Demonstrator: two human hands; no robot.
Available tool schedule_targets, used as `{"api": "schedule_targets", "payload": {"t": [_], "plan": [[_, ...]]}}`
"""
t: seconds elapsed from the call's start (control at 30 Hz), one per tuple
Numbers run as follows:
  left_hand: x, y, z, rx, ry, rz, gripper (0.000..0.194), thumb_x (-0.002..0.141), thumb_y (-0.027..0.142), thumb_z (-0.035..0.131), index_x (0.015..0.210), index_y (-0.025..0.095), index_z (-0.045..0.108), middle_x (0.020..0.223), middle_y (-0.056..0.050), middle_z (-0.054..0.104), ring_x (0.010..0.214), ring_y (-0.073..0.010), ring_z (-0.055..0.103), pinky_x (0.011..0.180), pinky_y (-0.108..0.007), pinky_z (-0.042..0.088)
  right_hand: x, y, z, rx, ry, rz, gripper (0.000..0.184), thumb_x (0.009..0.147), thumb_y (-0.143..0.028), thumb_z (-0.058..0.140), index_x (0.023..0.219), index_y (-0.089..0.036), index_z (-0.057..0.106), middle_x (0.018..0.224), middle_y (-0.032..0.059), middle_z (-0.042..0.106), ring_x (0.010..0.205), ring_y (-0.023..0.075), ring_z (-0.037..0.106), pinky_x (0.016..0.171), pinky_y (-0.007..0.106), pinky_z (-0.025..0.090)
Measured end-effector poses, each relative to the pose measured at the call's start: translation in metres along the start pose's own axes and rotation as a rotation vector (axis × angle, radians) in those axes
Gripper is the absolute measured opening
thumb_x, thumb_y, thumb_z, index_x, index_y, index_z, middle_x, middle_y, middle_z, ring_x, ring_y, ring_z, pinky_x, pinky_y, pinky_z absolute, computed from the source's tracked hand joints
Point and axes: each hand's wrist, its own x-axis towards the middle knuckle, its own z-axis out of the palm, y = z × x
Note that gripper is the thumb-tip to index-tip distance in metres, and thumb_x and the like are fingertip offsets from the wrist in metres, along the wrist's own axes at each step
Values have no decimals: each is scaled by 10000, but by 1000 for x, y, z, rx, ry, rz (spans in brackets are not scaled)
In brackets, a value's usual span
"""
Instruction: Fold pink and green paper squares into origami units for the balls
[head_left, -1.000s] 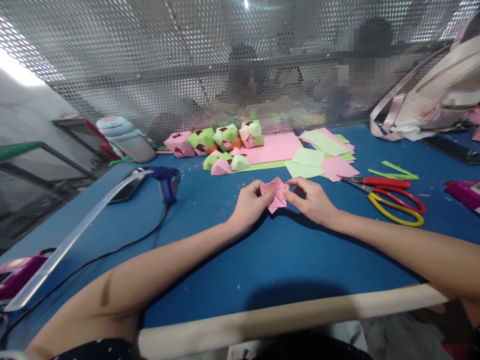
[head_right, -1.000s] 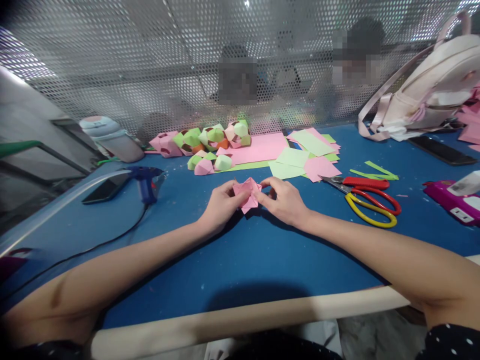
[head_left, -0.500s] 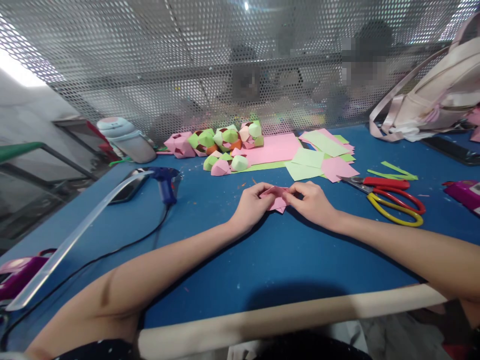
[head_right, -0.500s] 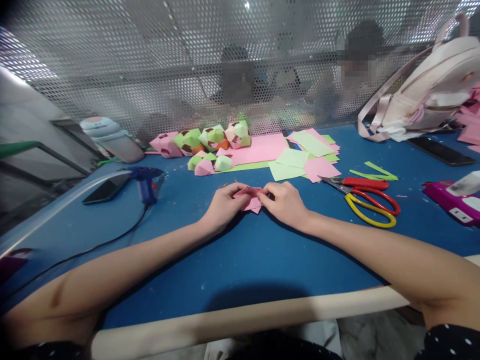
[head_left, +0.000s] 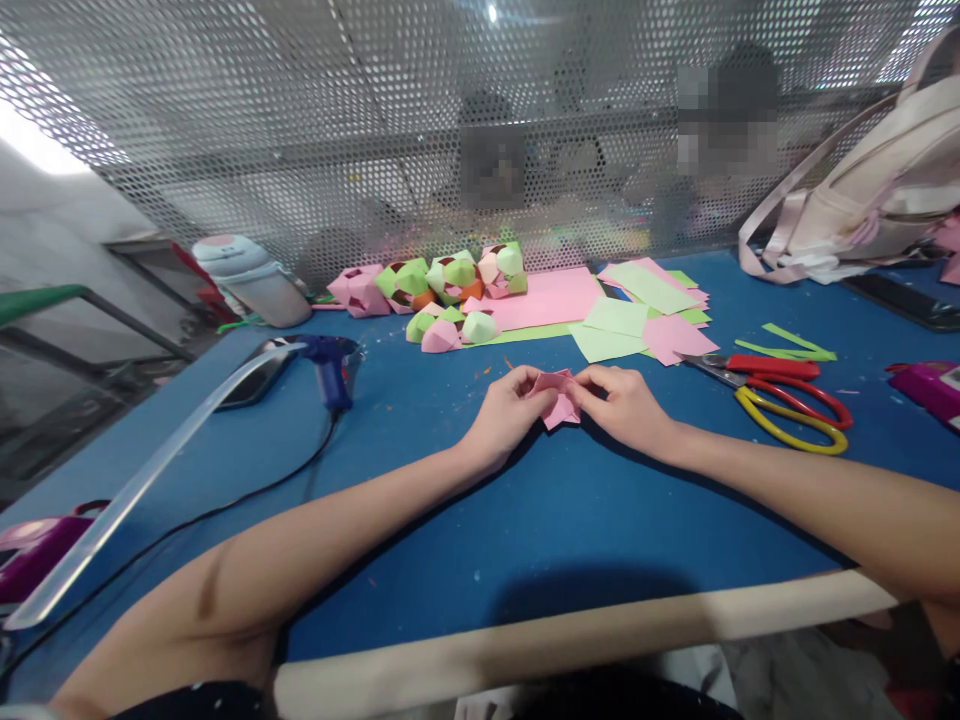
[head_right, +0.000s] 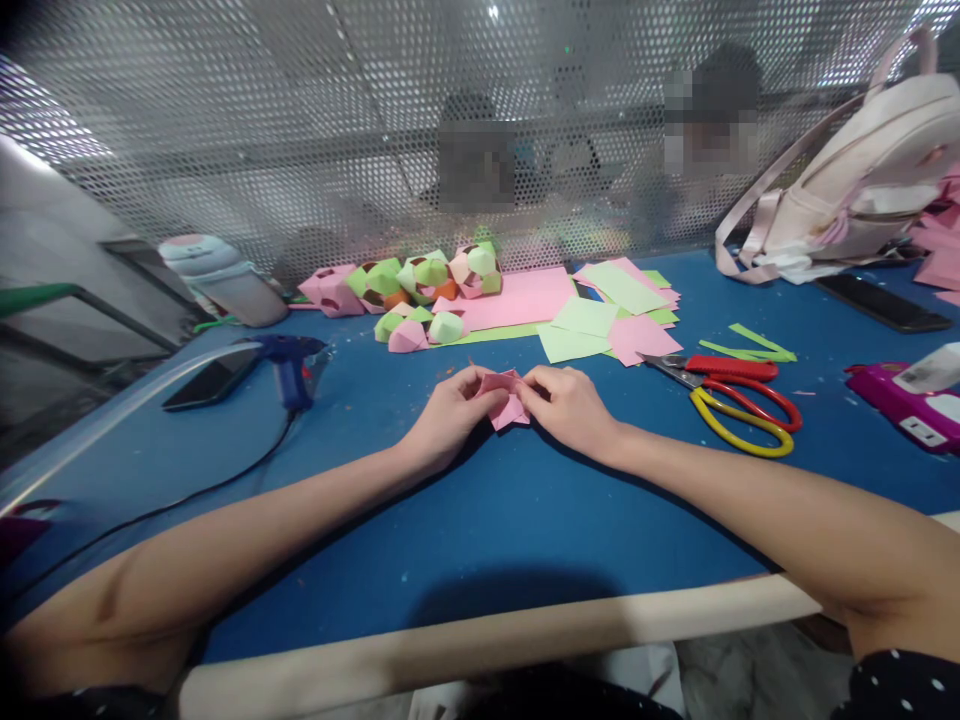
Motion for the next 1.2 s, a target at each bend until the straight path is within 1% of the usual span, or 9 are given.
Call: {"api": "schedule_targets", "payload": {"t": [0.07, 0.13, 0.2, 0.3, 0.37, 0.53, 0.73, 1.0, 1.2], "plan": [[0, 0, 0, -20, -30, 13, 208, 774, 293, 614, 933, 161, 640, 900, -31, 680, 803, -143, 596, 736, -258, 456, 0, 0, 0, -17, -3, -12, 252, 915, -318, 521, 751, -182, 655, 686, 2, 665, 628, 122, 555, 666, 263, 399], [-1, 0, 0, -1, -60, 30, 233, 810, 344, 582, 925, 162, 671, 924, -42, 689, 823, -153, 596, 758, -268, 455, 0, -1, -1, -9, -13, -13, 271, 916, -336, 522, 734, -186, 656, 676, -1, 666, 626, 122, 553, 671, 266, 400], [-1, 0, 0, 27, -67, 41, 259, 829, 379, 561, 858, 153, 683, 865, -41, 688, 770, -151, 584, 728, -269, 450, 0, -2, -2, 33, -20, 6, 285, 916, -383, 515, 764, -187, 657, 692, 4, 670, 635, 124, 566, 657, 262, 408], [0, -2, -1, 7, -26, 39, 278, 829, 406, 571, 797, 148, 668, 779, -28, 667, 694, -137, 554, 665, -259, 434, 0, -4, -4, 96, 1, 51, 293, 908, -436, 514, 851, -182, 648, 735, 18, 670, 662, 132, 583, 641, 257, 425], [1, -4, -2, -29, -5, 34, 269, 821, 405, 592, 784, 148, 662, 757, -19, 653, 676, -127, 539, 648, -251, 424, 0, -3, -4, 111, 26, 66, 293, 904, -441, 518, 840, -179, 631, 727, 19, 656, 662, 133, 579, 640, 259, 430], [2, -6, -2, -71, -14, 29, 238, 810, 384, 626, 818, 153, 685, 764, -10, 651, 679, -112, 530, 647, -235, 409, 0, -1, -2, 146, 60, 69, 251, 893, -409, 543, 790, -184, 580, 689, 3, 613, 638, 128, 553, 631, 265, 427], [1, -3, -2, -1, -26, 34, 265, 814, 368, 600, 942, 157, 698, 884, -43, 696, 756, -142, 581, 712, -265, 450, 1, 2, -1, 143, 71, 39, 154, 887, -305, 551, 792, -185, 571, 699, -3, 595, 643, 125, 536, 636, 271, 421], [0, -3, -2, 51, -25, 91, 222, 794, 224, 572, 951, 162, 716, 1034, -62, 708, 916, -175, 621, 811, -289, 476, 0, 2, -2, 122, 46, 0, 118, 885, -254, 546, 796, -186, 585, 730, 5, 602, 679, 131, 536, 659, 272, 420], [0, -2, -3, 116, -23, 91, 237, 767, 163, 568, 942, 179, 727, 1013, -49, 721, 907, -174, 637, 831, -294, 484, 0, 2, -2, 110, 39, -12, 143, 883, -271, 555, 781, -185, 607, 749, 14, 621, 703, 139, 551, 674, 275, 422]]}}
